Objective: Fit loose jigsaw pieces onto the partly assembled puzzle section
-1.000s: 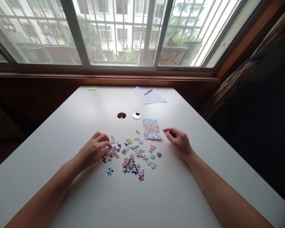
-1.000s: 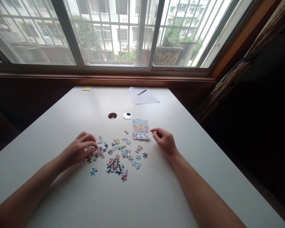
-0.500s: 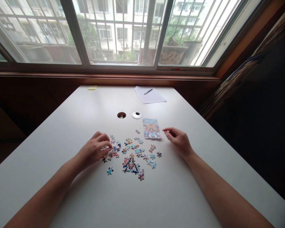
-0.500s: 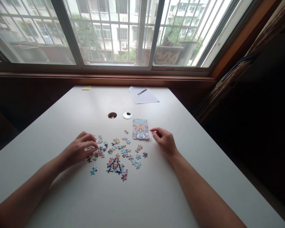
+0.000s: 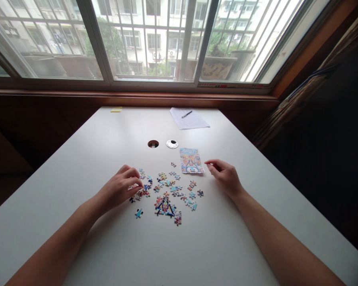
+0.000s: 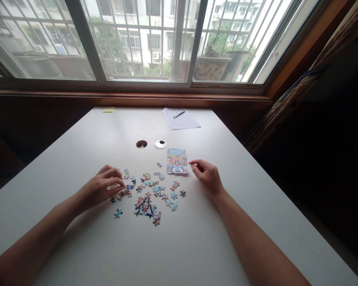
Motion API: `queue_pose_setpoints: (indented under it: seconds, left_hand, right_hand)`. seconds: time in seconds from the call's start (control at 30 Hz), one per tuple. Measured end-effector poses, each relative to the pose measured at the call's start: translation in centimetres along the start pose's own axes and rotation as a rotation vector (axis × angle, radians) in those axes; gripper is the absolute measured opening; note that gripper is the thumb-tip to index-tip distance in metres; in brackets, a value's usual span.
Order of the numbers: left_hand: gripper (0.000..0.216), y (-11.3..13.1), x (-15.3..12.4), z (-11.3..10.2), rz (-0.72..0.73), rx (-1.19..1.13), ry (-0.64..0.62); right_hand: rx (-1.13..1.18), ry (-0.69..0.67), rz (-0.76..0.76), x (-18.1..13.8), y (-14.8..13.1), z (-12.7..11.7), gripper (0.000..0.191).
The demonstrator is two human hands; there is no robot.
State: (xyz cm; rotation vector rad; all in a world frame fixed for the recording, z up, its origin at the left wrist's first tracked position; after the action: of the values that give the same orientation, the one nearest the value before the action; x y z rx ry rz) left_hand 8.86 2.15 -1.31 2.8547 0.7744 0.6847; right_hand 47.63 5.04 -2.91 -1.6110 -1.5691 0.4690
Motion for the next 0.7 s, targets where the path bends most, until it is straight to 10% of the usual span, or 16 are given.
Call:
queue_pose_setpoints:
  seconds: [0.7]
  left_hand:
    - [0.007,2.1,0.7,0.3,0.084,-0.073,-0.034]
  right_hand:
    - [0.008,-0.006,-0.001,0.0,-0.1,0.0,0.029]
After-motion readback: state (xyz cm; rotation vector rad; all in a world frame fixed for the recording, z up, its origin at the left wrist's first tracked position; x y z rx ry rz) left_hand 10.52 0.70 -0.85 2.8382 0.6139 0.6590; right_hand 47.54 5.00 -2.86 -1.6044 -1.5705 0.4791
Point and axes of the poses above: each hand's wrist, its own x-axis towards the middle knuckle, its own z-axis out of the palm, y = z × x, the point moved 5 cm from there along x, towards the middle knuckle, and after that the axes turned 9 degrees about z, right-handed, at the moved point
